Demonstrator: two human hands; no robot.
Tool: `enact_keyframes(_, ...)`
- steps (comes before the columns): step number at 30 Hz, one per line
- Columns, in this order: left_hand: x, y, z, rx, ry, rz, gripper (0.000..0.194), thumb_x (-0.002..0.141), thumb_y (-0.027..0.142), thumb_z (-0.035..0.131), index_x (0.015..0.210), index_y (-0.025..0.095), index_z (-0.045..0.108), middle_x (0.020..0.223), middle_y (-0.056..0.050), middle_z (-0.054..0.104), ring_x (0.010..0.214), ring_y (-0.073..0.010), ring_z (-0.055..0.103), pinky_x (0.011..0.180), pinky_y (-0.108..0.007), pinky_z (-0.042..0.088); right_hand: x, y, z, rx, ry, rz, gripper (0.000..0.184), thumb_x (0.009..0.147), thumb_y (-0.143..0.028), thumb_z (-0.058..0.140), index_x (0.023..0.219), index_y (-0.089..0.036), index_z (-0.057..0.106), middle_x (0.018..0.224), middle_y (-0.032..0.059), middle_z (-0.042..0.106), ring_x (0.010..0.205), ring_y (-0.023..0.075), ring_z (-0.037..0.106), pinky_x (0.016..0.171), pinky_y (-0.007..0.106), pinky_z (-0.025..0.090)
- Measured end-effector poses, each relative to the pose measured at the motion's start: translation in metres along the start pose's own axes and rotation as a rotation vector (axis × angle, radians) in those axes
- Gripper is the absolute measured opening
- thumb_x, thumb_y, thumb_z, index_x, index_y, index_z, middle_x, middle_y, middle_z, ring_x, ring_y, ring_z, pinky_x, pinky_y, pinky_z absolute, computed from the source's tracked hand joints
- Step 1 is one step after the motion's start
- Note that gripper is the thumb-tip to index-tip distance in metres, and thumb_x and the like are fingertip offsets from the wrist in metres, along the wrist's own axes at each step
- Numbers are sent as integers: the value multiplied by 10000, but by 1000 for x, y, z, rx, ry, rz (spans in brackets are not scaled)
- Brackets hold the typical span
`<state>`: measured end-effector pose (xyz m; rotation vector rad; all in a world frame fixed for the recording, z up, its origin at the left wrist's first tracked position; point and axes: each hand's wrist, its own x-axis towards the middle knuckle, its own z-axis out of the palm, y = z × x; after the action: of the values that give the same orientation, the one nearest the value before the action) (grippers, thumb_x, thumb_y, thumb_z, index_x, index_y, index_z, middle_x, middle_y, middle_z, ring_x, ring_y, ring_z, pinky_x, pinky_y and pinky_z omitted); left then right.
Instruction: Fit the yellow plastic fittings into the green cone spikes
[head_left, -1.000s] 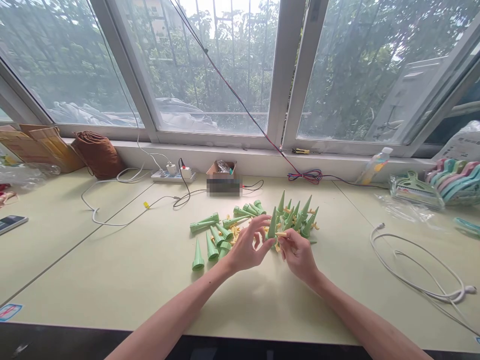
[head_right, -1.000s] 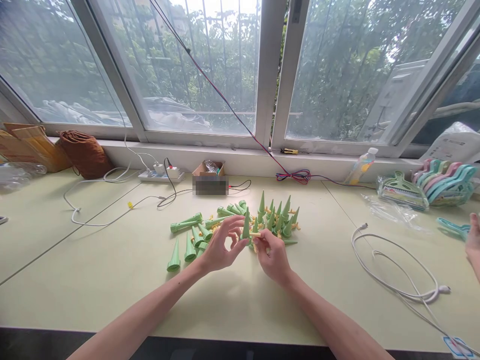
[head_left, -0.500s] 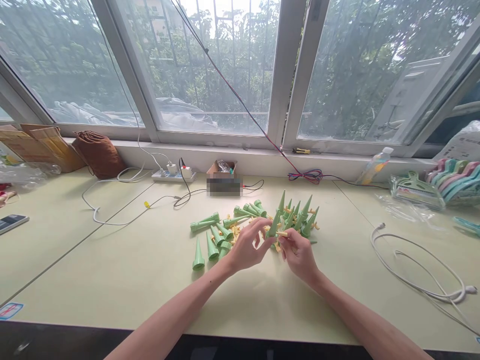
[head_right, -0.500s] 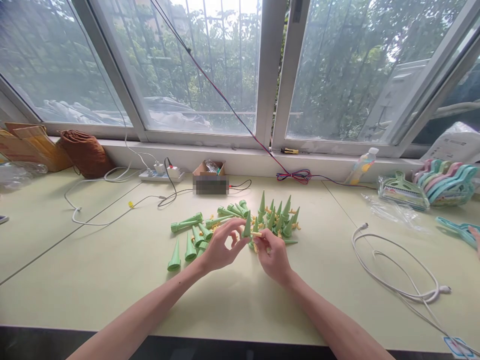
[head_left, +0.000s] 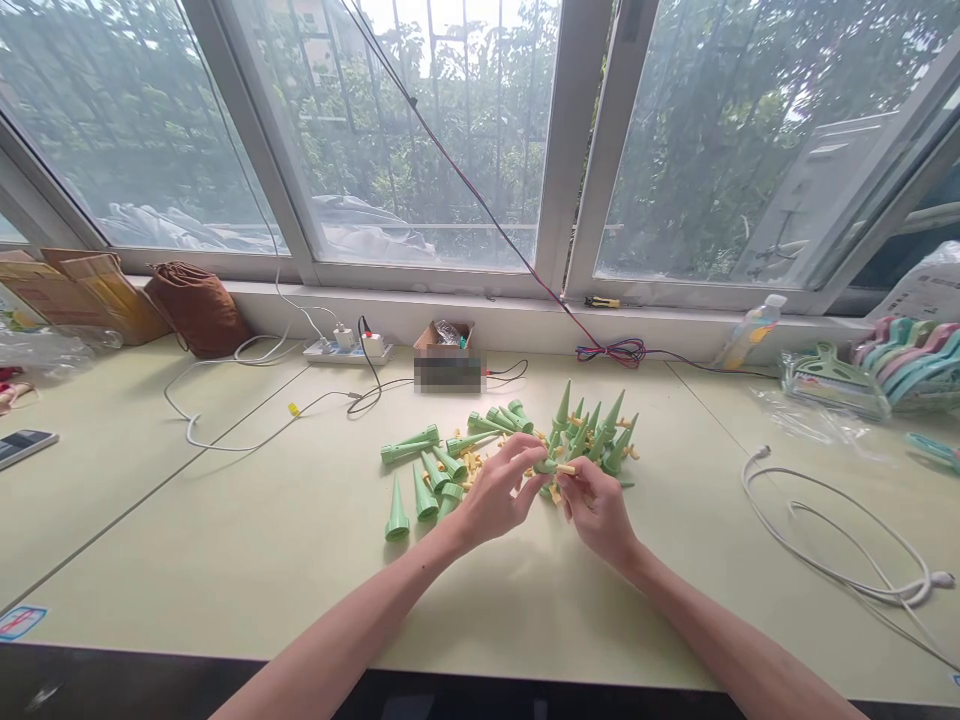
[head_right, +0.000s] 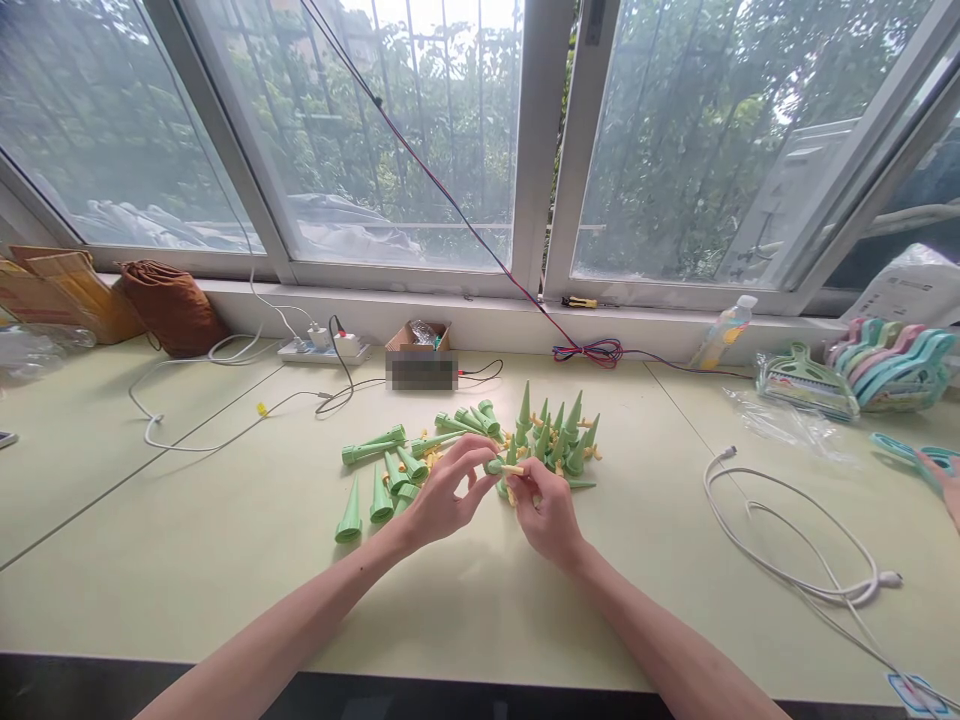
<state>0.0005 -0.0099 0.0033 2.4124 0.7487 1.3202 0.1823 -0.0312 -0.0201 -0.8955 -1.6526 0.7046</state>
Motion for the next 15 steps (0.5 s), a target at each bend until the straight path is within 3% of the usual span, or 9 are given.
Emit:
enact_keyframes(11, -1, -1, 1, 63, 90, -16, 244, 932, 234, 571, 1175, 227, 559, 1123, -90, 579, 820, -141, 611, 543, -219, 509, 1, -4, 2, 12, 8, -8, 202, 995, -306, 477, 831, -198, 525, 604, -51, 448, 449, 93, 438, 452, 236, 379)
enact_keyframes(15, 4, 3, -3, 29, 205, -52, 214, 999, 305, 431, 1121, 193, 566, 1080, -95, 571, 794, -137, 602, 571, -239, 514, 1, -4, 4, 22, 17, -7, 195, 1000, -302, 469, 844, -199, 526, 613, -52, 438, 451, 90, 439, 446, 230, 378)
